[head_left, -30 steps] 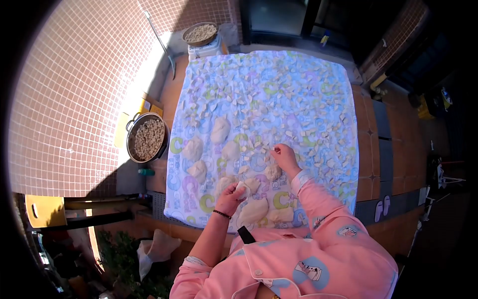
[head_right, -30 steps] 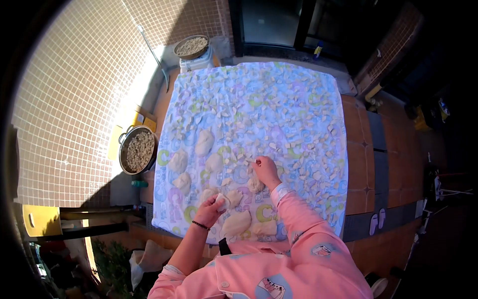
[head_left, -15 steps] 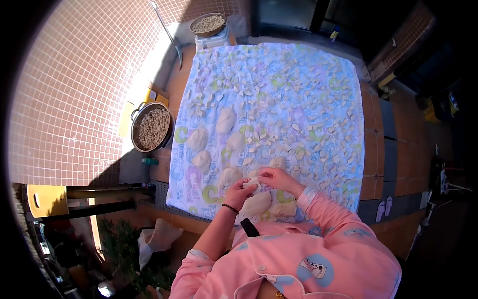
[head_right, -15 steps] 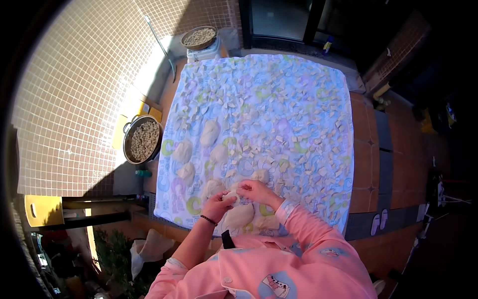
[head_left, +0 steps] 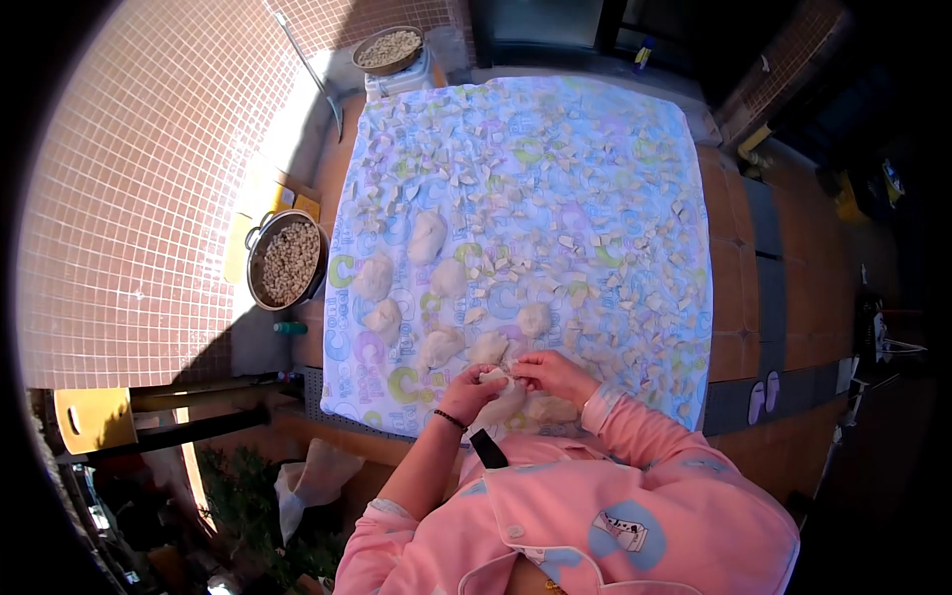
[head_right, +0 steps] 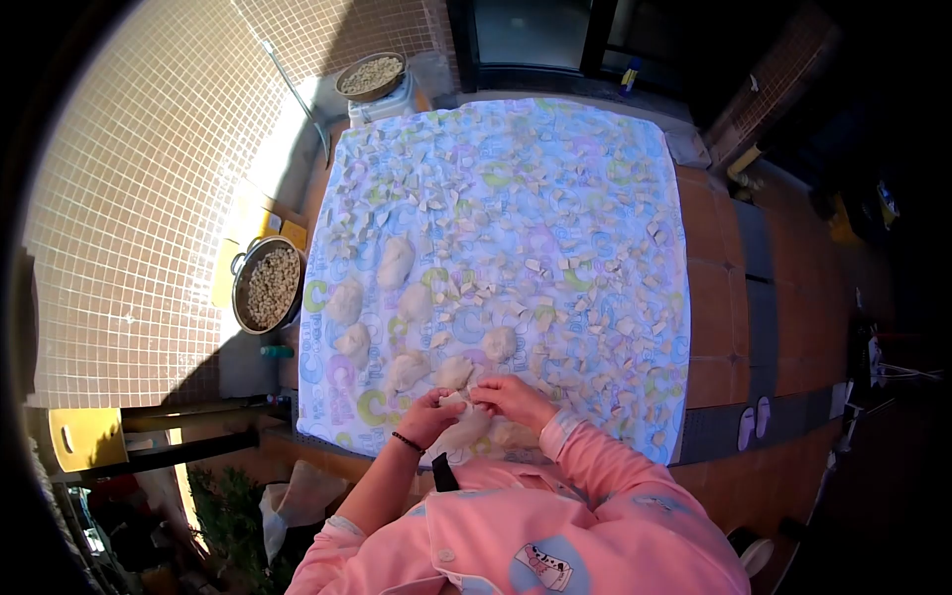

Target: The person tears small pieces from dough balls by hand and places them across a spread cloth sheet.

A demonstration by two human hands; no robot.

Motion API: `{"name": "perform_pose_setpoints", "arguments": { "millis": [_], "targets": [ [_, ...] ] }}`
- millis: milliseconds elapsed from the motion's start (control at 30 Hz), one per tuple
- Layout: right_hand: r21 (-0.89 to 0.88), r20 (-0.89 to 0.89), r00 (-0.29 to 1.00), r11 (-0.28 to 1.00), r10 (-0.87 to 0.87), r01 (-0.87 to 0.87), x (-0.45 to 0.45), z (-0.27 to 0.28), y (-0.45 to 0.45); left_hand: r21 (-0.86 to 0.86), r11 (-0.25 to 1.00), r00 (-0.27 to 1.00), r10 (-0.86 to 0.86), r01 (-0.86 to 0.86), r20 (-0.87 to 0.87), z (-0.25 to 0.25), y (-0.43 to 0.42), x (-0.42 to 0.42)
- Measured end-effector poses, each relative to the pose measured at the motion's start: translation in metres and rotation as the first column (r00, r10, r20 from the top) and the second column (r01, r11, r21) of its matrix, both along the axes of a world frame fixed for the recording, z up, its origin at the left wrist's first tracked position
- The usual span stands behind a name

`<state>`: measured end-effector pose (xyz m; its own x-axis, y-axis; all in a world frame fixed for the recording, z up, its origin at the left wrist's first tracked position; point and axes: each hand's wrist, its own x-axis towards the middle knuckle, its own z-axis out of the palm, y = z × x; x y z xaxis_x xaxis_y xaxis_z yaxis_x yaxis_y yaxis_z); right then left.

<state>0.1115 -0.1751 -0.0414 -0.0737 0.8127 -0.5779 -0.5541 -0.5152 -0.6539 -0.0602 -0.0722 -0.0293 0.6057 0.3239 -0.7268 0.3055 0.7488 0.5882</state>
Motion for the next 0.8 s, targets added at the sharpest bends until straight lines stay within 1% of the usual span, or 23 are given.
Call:
{"name": "perform_pose_setpoints", "arguments": {
  "millis": [33,67,100,133,167,200,267,300,367,400,467,500,533,567,600,633,667,700,733,800],
  "targets": [
    [-0.008,0.105,0.993,0.998,-0.062,0.063,0.007,-0.002,0.0,-0.089,0.993,0.997,0.079,-0.077,0.021,-0.005,0.0,0.001],
    [-0.011,0.207,0.971,0.992,-0.118,0.123,0.014,-0.005,0.0,-0.093,0.993,0.997,0.073,-0.071,0.025,-0.006,0.0,0.001],
    [-0.013,0.21,0.97,0.992,-0.121,0.126,0.022,-0.006,0.001,-0.085,0.991,0.994,0.104,-0.102,0.019,-0.007,0.0,0.001],
    [0.069,0.623,0.762,0.983,-0.178,0.173,0.033,-0.008,0.002,-0.074,0.988,0.991,0.136,-0.135,0.012,-0.008,0.0,0.0],
    [0.163,0.895,0.388,0.971,-0.221,0.176,0.042,-0.01,0.004,-0.075,0.988,0.991,0.136,-0.135,0.011,-0.009,0.0,-0.001],
    [0.163,0.894,0.389,0.971,-0.221,0.176,0.05,-0.015,0.007,-0.073,0.986,0.988,0.152,-0.151,0.006,-0.009,0.0,-0.001],
    [0.172,0.97,0.154,0.977,-0.19,0.127,0.064,-0.02,0.013,-0.069,0.983,0.985,0.171,-0.171,-0.001,-0.01,-0.001,0.0],
    [0.172,0.968,0.161,0.977,-0.191,0.124,0.065,-0.021,0.015,-0.065,0.982,0.984,0.179,-0.179,-0.01,-0.01,-0.001,0.001],
    [0.117,0.993,-0.026,0.991,-0.115,0.066,0.066,-0.019,0.02,-0.056,0.98,0.982,0.188,-0.189,-0.022,-0.008,-0.001,0.005],
    [0.118,0.993,-0.02,0.991,-0.117,0.065,0.063,-0.015,0.021,-0.052,0.98,0.981,0.193,-0.193,0.0,-0.004,-0.002,0.007],
    [0.224,0.974,-0.052,0.974,-0.223,0.027,0.055,-0.003,0.019,-0.051,0.978,0.979,0.202,-0.201,0.012,-0.001,-0.002,0.009],
    [0.222,0.974,-0.045,0.975,-0.221,0.026,0.049,0.007,0.017,-0.08,0.981,0.982,0.182,-0.178,0.047,-0.001,-0.002,0.01],
    [0.194,0.947,0.263,0.981,-0.186,-0.003,0.041,0.018,0.012,-0.109,0.982,0.983,0.162,-0.153,0.084,-0.001,-0.002,0.011],
    [0.174,0.83,0.543,0.984,-0.126,-0.039,0.032,0.022,0.007,-0.109,0.982,0.983,0.164,-0.155,0.079,0.0,-0.003,0.013],
    [0.172,0.744,0.662,0.984,-0.092,-0.055,0.022,0.016,0.001,-0.108,0.983,0.982,0.161,-0.15,0.101,0.001,-0.004,0.015],
    [0.17,0.743,0.662,0.984,-0.091,-0.055,0.011,0.011,-0.005,-0.108,0.984,0.98,0.157,-0.144,0.124,0.001,-0.006,0.016],
    [0.172,0.612,0.784,0.985,-0.104,-0.003,0.0,0.012,-0.007,-0.109,0.984,0.98,0.156,-0.143,0.124,0.0,-0.007,0.016],
    [0.163,0.462,0.879,0.985,-0.121,0.051,-0.006,0.013,-0.009,-0.097,0.986,0.983,0.144,-0.134,0.114,-0.002,-0.01,0.017],
    [0.162,0.465,0.877,0.985,-0.124,0.053,-0.006,0.015,-0.011,-0.084,0.989,0.986,0.131,-0.123,0.105,-0.003,-0.011,0.019],
    [0.031,0.447,0.893,0.999,-0.049,0.04,-0.006,0.026,-0.015,-0.097,0.992,0.988,0.098,-0.087,0.12,0.001,-0.014,0.02]
  ]
}}
